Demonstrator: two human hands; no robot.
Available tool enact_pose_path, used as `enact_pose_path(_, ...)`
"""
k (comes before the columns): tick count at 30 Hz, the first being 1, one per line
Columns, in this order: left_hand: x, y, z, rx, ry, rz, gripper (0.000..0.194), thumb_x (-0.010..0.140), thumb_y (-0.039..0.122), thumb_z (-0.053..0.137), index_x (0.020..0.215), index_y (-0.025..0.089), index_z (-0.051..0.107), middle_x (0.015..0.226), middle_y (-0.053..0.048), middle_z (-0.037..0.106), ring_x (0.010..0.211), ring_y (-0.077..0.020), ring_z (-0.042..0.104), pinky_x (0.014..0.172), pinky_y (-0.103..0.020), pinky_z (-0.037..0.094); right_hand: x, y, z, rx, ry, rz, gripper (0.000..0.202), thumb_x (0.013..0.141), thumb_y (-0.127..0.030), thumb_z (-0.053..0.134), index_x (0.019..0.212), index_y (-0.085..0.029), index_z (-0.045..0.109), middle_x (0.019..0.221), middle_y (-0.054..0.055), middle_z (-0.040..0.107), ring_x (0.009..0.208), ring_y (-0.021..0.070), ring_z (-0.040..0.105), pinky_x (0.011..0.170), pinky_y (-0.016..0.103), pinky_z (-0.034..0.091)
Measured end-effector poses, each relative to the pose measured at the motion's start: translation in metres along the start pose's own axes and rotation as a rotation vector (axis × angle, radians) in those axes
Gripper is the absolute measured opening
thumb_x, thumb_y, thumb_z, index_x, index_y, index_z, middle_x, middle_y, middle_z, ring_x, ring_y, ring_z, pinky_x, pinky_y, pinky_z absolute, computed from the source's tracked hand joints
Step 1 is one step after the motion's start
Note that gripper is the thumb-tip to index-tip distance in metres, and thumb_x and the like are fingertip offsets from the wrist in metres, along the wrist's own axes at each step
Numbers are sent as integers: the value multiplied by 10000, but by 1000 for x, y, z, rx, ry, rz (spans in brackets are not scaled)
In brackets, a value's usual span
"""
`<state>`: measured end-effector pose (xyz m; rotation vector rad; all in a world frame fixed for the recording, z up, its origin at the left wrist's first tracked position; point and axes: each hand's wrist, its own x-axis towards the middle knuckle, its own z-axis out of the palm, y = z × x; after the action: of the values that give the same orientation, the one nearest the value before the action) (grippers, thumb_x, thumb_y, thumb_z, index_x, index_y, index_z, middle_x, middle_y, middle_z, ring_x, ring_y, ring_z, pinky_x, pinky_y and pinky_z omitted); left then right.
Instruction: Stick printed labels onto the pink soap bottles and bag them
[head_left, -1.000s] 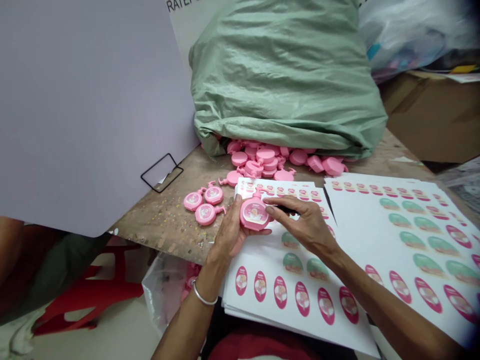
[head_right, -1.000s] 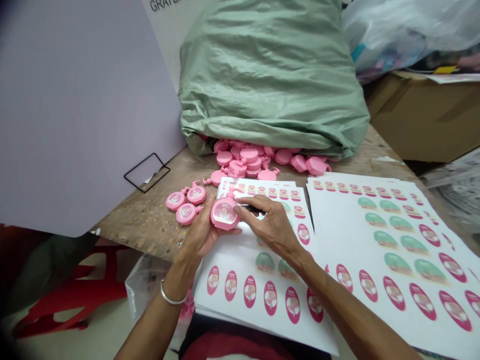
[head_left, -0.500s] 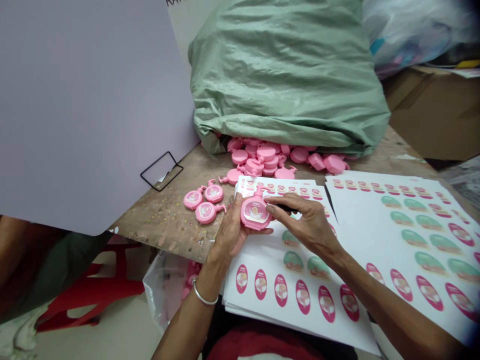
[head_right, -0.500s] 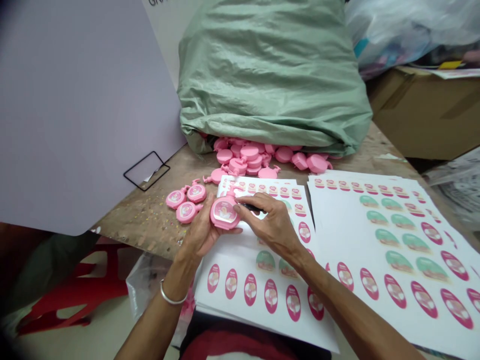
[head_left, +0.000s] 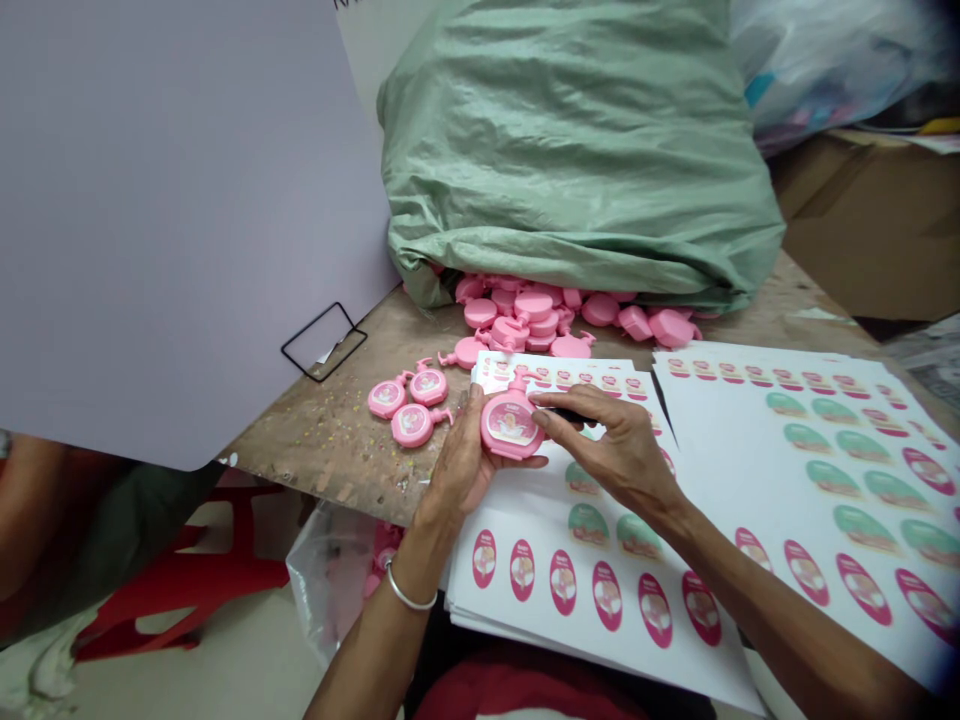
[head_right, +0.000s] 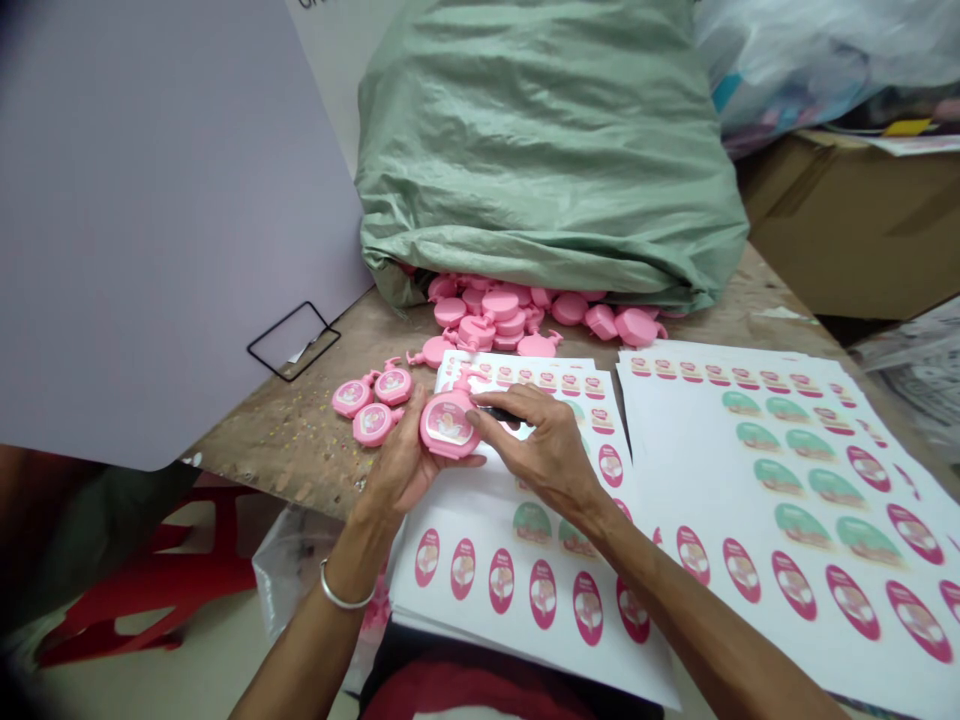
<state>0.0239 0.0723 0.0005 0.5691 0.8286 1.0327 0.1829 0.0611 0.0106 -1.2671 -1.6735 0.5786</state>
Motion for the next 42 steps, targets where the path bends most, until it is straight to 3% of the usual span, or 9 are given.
enact_pose_path(7, -1, 1, -3, 22, -73, 17, 479, 926, 530, 475, 1112, 130, 660, 1068, -131, 705, 974, -257, 674, 777, -410, 614, 2, 0, 1, 13, 7, -18, 163, 832, -325, 672, 931, -217, 744, 832, 37, 723, 727, 171, 617, 687, 325, 503)
enact_pose_path(13, -9, 4, -5, 113, -157, 55, 369, 747, 253, 762, 1080, 145, 646, 994, -73, 683, 907, -218, 666, 798, -395, 604, 2, 2, -3, -136, -17, -75, 177, 857, -348, 635, 923, -218, 735, 840, 46, 731, 768, 193, 642, 742, 349, 496)
enact_pose_path(17, -11, 1, -5, 100, -115, 59, 397, 743, 219, 745, 1107, 142, 607, 998, -80, 674, 903, -224, 671, 792, -395, 596, 6, 5, -8, -430, 57, -36, 421, 801, -494, 662, 1061, -165, 703, 969, 132, 724, 942, 314, 647, 876, 482, 460)
enact_pose_path(23, -27, -4, -5, 151, -182, -9, 431, 711, 163, 746, 1121, 191, 614, 1116, -97, 680, 963, -245, 669, 811, -371, 572, 11, 12, 14, -121, -68, 110, 820, 723, -544, 708, 1394, -173, 419, 1382, 160, 531, 1229, 288, 542, 995, 443, 465)
enact_pose_path(27, -40, 1, -44, 293, 64, -14, 481, 764, 397, 718, 1174, 184, 583, 1051, -110, 705, 892, -257, 681, 771, -378, 554, 28, 53, -4, -250, -77, 166, 652, 785, -559, 641, 1286, -158, 527, 1260, 142, 626, 1120, 251, 614, 935, 386, 495)
enact_pose_path(30, -35, 6, -86, 689, 389, 172, 498, 751, 579, 654, 999, 148, 644, 853, -73, 704, 793, -245, 653, 726, -335, 513, 54, 83, -28, -457, -91, 248, 471, 877, -508, 527, 1134, -128, 630, 1023, 122, 720, 898, 221, 680, 765, 326, 520)
enact_pose_path(32, -26, 7, -106, 950, 470, 274, 480, 790, 612, 578, 911, 152, 648, 777, -61, 680, 757, -248, 631, 731, -348, 492, 74, 89, -29, -534, -85, 260, 439, 895, -494, 496, 1053, -121, 665, 937, 120, 732, 824, 223, 684, 705, 313, 502)
enact_pose_path(38, -2, 2, -114, 1422, 747, 614, 415, 858, 486, 522, 1108, 167, 614, 1096, -156, 632, 1062, -349, 577, 911, -494, 451, 106, 63, 44, -684, -125, 222, 489, 831, -521, 602, 1000, -69, 679, 886, 231, 717, 888, 345, 673, 757, 397, 470)
enact_pose_path(42, -4, 6, -111, 1482, 733, 846, 370, 897, 387, 494, 1156, 144, 594, 1167, -180, 561, 1129, -334, 531, 954, -511, 443, 114, 57, 67, -710, -140, 195, 369, 856, -313, 582, 1110, -53, 642, 975, 256, 702, 935, 345, 661, 772, 397, 464)
